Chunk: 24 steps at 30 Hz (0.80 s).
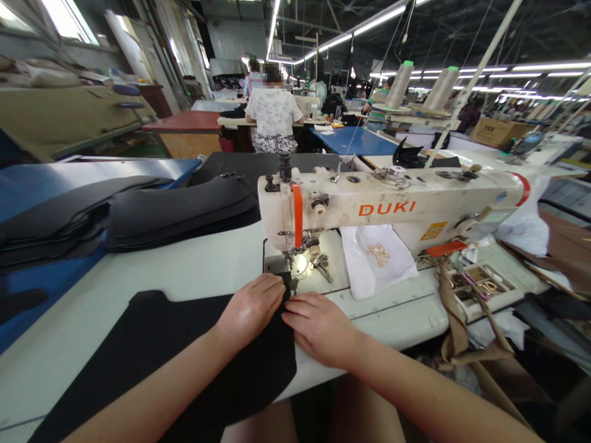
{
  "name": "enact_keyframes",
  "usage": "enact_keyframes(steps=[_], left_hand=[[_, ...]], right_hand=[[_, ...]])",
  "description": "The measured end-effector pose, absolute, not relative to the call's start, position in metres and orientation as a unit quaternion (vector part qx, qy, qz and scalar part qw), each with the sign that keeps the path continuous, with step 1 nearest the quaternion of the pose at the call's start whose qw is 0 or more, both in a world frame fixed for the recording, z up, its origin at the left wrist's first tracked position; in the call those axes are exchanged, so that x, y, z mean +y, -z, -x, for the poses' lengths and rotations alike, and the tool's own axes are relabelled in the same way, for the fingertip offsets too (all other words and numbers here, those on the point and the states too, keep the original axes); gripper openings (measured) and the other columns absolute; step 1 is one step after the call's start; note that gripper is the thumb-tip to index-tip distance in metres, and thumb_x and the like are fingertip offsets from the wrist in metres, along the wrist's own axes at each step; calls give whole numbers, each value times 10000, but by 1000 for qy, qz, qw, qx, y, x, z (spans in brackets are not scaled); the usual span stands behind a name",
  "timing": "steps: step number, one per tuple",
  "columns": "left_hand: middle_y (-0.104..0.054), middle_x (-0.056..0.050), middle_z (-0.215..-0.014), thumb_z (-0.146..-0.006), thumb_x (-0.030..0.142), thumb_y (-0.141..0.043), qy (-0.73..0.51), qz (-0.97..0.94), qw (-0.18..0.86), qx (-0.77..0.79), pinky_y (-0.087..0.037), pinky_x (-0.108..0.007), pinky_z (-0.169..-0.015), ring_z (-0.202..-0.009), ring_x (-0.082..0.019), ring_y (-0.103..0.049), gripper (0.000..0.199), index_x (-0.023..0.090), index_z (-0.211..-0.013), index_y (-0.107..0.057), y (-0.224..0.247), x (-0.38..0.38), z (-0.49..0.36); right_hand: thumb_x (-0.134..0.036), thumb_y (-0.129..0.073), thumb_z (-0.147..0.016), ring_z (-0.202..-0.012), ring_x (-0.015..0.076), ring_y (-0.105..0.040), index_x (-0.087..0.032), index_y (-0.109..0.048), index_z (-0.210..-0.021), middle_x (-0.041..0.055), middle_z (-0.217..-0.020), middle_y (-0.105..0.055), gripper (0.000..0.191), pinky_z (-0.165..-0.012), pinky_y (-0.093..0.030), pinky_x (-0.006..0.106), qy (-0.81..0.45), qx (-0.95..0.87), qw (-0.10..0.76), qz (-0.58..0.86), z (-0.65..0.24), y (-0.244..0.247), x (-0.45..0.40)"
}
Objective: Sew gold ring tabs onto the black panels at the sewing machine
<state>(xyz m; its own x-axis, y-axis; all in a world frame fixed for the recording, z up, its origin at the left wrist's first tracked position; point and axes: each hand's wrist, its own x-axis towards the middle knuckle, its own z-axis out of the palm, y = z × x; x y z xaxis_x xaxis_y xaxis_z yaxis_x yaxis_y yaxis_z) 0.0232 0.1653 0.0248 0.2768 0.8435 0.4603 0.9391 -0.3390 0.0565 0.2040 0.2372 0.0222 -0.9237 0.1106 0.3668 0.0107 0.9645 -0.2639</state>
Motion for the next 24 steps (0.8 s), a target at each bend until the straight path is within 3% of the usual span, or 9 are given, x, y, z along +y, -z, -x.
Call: enact_keyframes(steps=[13,24], left_hand=[[-618,-48,-836,-948,164,-358,209,788,95,-571,-512,-347,-798,-825,-183,-582,253,178,-835,-584,-30,165,-26],[-606,-49,-803,-935,138,-388,212,770,69,-598,-514,-327,-764,-805,-186,-581,220,167,-823,-576,-31,164,-28]], right_hand=[[-146,-513,-837,-1054,213,-540,-144,-611,-1025,107,-1068,-649,212,-982,-399,351,-141,-974,175,21,-204,-29,240],[-214,-517,-862,-1049,236,-519,-129,-608,-996,109,-1073,-620,183,-983,-385,372,-75,-984,161,32,-193,-33,257]])
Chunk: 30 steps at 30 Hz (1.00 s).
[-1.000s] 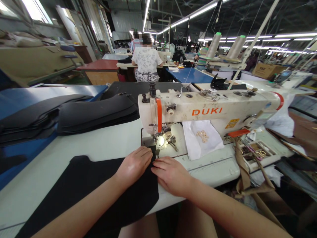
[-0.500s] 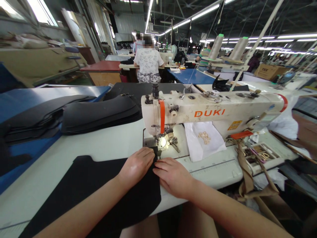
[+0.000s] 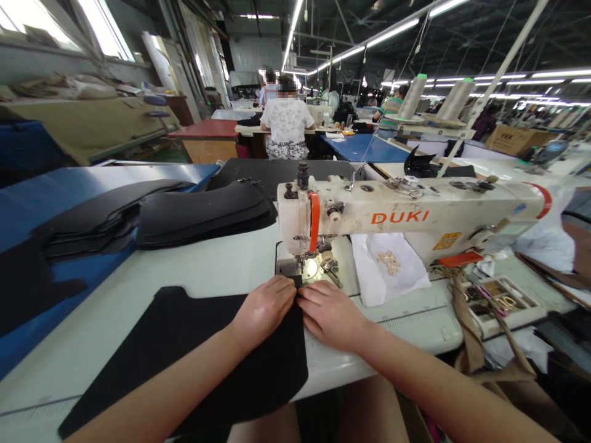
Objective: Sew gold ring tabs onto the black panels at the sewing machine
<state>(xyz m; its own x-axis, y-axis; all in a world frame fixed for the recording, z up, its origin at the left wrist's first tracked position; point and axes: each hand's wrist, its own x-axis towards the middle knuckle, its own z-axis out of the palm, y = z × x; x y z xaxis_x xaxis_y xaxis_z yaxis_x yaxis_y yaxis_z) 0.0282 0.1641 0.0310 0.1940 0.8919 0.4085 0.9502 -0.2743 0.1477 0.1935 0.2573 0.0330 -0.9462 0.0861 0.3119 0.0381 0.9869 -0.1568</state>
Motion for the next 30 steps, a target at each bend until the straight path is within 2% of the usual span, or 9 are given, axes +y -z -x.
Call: enact_keyframes(steps=[6,16,25,30], left_hand=[[-613,-48,-822,-935,139,-396,204,770,70,-601,-520,-338,-786,-826,-187,-587,205,172,-838,-574,-30,164,-28],[-654,-83,-966,-943,153,-354,243,762,62,-597,-541,-357,-834,-918,-195,-612,236,154,-962,-589,-30,155,-25],[-670,-93,-956,-947,160,-364,255,768,89,-581,-550,-365,-830,-926,-207,-628,242,144,-963,-605,-23,175,-18],[-681,-100,-955,-943,166,-382,261,771,97,-573,-556,-375,-838,-928,-210,-635,236,136,-965,-615,-21,190,-10]], right_hand=[[-205,-515,-859,-1032,231,-522,-116,-613,-994,108,-1063,-631,189,-998,-374,359,-72,-982,171,34,-193,-30,257],[-178,-534,-868,-981,214,-561,-123,-627,-953,90,-1015,-651,137,-991,-386,354,-46,-981,187,25,-188,-28,257],[-131,-543,-878,-945,198,-568,-147,-629,-887,62,-922,-648,87,-980,-395,337,-7,-985,171,29,-178,-17,279],[-131,-561,-870,-965,204,-571,-142,-631,-885,72,-969,-659,73,-958,-412,332,-7,-983,180,36,-173,-14,293]])
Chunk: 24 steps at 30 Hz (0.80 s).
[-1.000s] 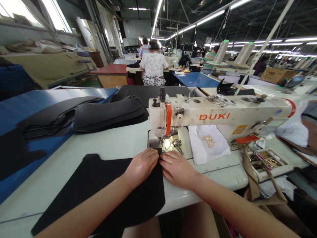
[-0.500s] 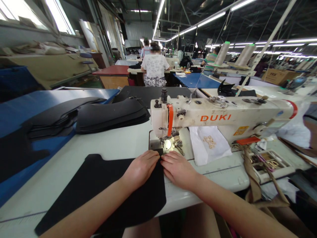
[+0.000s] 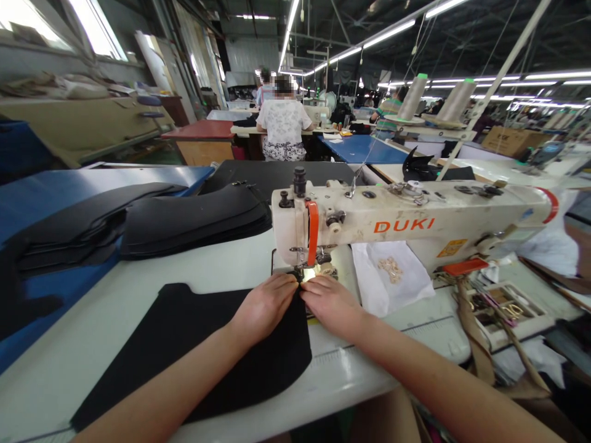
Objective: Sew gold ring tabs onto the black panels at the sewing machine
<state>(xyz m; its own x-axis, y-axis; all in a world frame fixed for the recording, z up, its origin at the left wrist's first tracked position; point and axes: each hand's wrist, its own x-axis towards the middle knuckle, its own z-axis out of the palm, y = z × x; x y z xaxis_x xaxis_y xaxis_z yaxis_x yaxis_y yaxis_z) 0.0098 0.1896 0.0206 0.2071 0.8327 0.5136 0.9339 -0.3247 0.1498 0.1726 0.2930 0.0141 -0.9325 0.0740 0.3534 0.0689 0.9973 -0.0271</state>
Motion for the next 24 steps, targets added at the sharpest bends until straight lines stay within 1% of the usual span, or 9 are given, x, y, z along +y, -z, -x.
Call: enact_keyframes(steps=[4,11,19,24], left_hand=[[-685,-104,-960,-947,178,-380,257,773,110,-569,-564,-376,-831,-924,-212,-640,242,134,-969,-617,-19,196,-5],[-689,-111,-960,-943,174,-390,262,775,113,-564,-565,-375,-830,-909,-213,-644,237,119,-981,-618,-17,201,-2],[-692,-115,-957,-943,175,-385,264,773,110,-566,-563,-377,-833,-901,-211,-645,249,122,-970,-626,-17,203,-1],[-695,-102,-934,-941,176,-387,265,771,112,-568,-566,-375,-820,-894,-210,-646,248,132,-962,-630,-19,202,-3]], right_hand=[[-125,-553,-871,-1002,213,-572,-135,-631,-910,82,-1025,-660,88,-942,-430,342,-23,-983,179,45,-168,-9,299],[-105,-512,-881,-1014,216,-580,-146,-624,-938,103,-1050,-656,133,-919,-443,363,-59,-980,178,70,-167,-7,299],[-100,-520,-878,-997,218,-597,-139,-622,-943,96,-1073,-658,127,-932,-436,362,-40,-982,170,75,-166,-7,299],[-121,-529,-885,-967,209,-607,-145,-637,-928,88,-1058,-666,119,-917,-442,348,-32,-980,183,76,-167,-7,298]])
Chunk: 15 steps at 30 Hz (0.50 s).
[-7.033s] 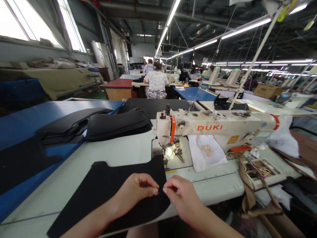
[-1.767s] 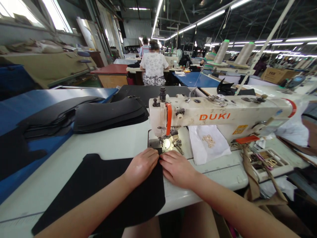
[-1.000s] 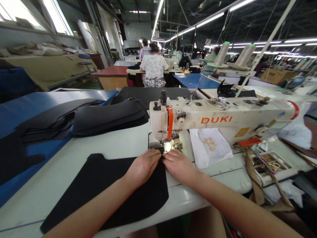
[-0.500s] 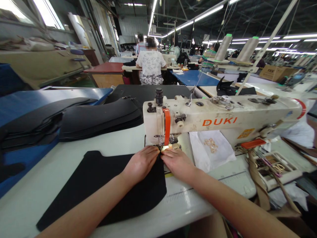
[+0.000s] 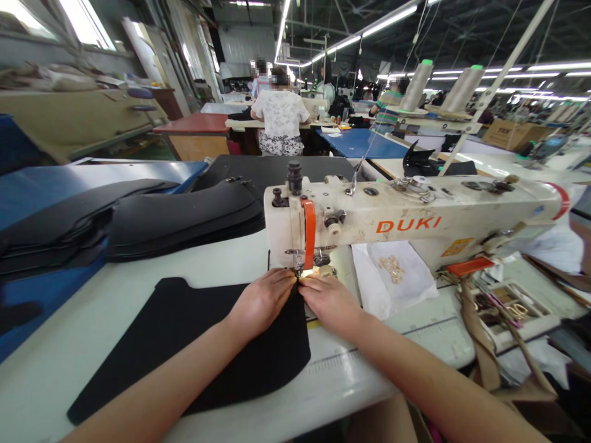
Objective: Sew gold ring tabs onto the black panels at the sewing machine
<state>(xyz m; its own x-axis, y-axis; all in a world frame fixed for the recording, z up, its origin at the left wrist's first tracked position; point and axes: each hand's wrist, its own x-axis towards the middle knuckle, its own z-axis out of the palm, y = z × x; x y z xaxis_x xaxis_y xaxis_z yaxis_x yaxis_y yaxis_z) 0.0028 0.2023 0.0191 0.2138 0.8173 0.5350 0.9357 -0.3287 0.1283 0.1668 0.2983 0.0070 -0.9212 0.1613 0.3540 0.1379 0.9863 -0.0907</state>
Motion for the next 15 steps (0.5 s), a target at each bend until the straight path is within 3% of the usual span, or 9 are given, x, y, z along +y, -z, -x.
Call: enact_keyframes(steps=[7,15], left_hand=[[-689,-107,-948,-939,178,-405,252,772,105,-574,-554,-380,-847,-933,-210,-637,233,131,-975,-630,-16,202,-2],[-686,-103,-977,-936,169,-405,250,774,87,-575,-546,-378,-861,-940,-209,-637,228,131,-991,-623,-17,200,-2]], right_hand=[[-122,-551,-874,-936,210,-617,-146,-660,-933,92,-1026,-679,126,-868,-468,343,-34,-970,228,75,-170,-8,297],[-122,-551,-853,-1005,205,-608,-141,-665,-966,98,-1031,-687,162,-940,-451,351,-80,-968,239,25,-182,-20,292]])
